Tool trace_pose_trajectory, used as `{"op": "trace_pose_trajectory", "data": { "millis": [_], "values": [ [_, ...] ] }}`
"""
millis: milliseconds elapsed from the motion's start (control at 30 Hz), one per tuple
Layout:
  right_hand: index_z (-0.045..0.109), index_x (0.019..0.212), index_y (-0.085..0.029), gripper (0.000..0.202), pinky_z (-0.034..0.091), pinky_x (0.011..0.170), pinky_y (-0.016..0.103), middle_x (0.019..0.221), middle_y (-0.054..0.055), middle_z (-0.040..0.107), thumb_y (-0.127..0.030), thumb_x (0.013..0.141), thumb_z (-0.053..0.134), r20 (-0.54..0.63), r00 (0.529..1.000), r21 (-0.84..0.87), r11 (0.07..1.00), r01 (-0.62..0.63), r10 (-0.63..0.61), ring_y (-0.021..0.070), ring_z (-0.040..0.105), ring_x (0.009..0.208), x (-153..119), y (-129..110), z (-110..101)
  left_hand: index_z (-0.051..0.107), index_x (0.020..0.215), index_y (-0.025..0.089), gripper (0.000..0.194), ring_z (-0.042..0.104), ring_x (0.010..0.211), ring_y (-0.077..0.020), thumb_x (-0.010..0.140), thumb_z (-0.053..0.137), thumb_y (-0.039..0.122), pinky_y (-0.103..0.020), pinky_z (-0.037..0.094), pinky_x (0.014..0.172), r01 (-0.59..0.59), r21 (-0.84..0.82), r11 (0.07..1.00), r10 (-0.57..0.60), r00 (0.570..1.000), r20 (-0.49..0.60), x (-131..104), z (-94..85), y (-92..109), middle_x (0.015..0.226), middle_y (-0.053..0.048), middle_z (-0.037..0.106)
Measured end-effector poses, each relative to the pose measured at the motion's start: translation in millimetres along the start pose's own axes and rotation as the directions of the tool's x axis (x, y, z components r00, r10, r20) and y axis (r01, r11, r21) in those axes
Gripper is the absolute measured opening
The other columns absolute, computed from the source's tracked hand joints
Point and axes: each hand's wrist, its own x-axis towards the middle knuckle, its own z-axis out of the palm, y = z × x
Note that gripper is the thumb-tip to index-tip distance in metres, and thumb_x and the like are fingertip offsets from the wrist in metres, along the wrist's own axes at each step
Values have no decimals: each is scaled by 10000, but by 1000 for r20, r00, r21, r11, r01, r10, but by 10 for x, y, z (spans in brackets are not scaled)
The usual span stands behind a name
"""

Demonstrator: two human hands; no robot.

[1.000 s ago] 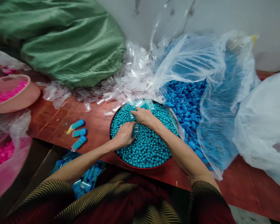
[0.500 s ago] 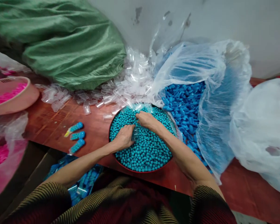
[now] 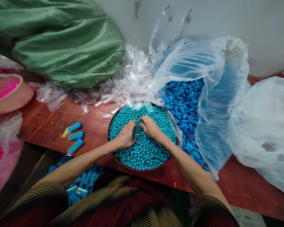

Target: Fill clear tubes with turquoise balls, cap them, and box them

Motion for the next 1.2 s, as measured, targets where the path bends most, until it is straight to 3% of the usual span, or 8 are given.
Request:
{"op": "trace_pose_trajectory", "data": {
  "millis": [100, 233, 533, 700, 800, 933, 1067, 1200],
  "values": [
    [553, 865, -190, 67, 446, 733, 296, 810, 28, 590, -187, 808, 518, -7, 998, 55, 997, -57, 57, 166, 549, 763, -27, 34, -24, 278, 1318, 103, 741, 392, 1279, -308, 664, 613, 202, -453, 368, 1040, 47, -48, 998, -44, 997, 63, 60, -99, 31, 1344, -193, 409],
    [558, 886, -178, 86, 449, 729, 289, 828, 36, 612, -195, 825, 500, 1, 996, 51, 995, -89, 89, 167, 571, 773, -37, 61, -37, 97, 1425, 124, 968, 380, 1261, -351, 647, 649, 294, -518, 374, 997, 132, 24, 991, -134, 972, 194, 156, -226, 117, 1377, -200, 366],
    [615, 1055, -181, 289, 434, 772, 289, 918, 88, 661, -171, 905, 368, 79, 996, -442, 897, -11, 51, 203, 585, 863, -197, -63, -32, 243, 1371, 91, 784, 459, 1149, -324, 672, 558, 253, -492, 419, 937, 154, 212, 965, -206, 946, 251, 297, -268, 344, 1258, -183, 472],
    [501, 1264, -142, 390, 440, 845, 322, 1159, 143, 606, -283, 921, 381, -242, 949, -452, 842, -295, 203, 248, 570, 1037, 202, -18, -266, 346, 1302, 92, 714, 492, 1088, -308, 640, 568, 240, -431, 448, 904, 161, 193, 968, -205, 950, 234, 302, -268, 351, 1163, -159, 513],
    [379, 1372, -120, 560, 450, 843, 360, 1209, 172, 581, -352, 873, 486, -181, 929, -462, 806, -370, 323, 293, 565, 1066, 516, 79, -347, 327, 1311, 109, 720, 488, 1102, -293, 644, 562, 245, -423, 433, 932, 133, 159, 978, -166, 963, 213, 265, -248, 291, 1185, -143, 513],
    [446, 1332, -156, 525, 436, 892, 362, 1157, 126, 636, -289, 834, 546, -91, 933, -389, 850, -356, 349, 272, 578, 1066, 605, 180, -329, 220, 1377, 110, 817, 452, 1160, -294, 645, 559, 245, -426, 406, 970, 109, 129, 986, -132, 973, 188, 213, -204, 228, 1275, -148, 471],
    [587, 1156, -173, 336, 458, 850, 341, 978, 72, 691, -245, 836, 513, -206, 932, -84, 944, -320, 297, 216, 626, 905, 383, 162, -322, 275, 1347, 129, 757, 457, 1149, -289, 654, 557, 237, -431, 400, 968, 113, 92, 989, -126, 979, 162, 198, -173, 219, 1265, -144, 479],
    [641, 1002, -206, 240, 456, 833, 342, 956, 45, 678, -317, 839, 504, -310, 930, 163, 975, -155, 199, 200, 598, 893, 161, 73, -247, 320, 1312, 108, 711, 441, 1165, -301, 659, 566, 246, -450, 395, 973, 99, 55, 994, -106, 986, 132, 194, -159, 207, 1270, -162, 464]
  ]
}}
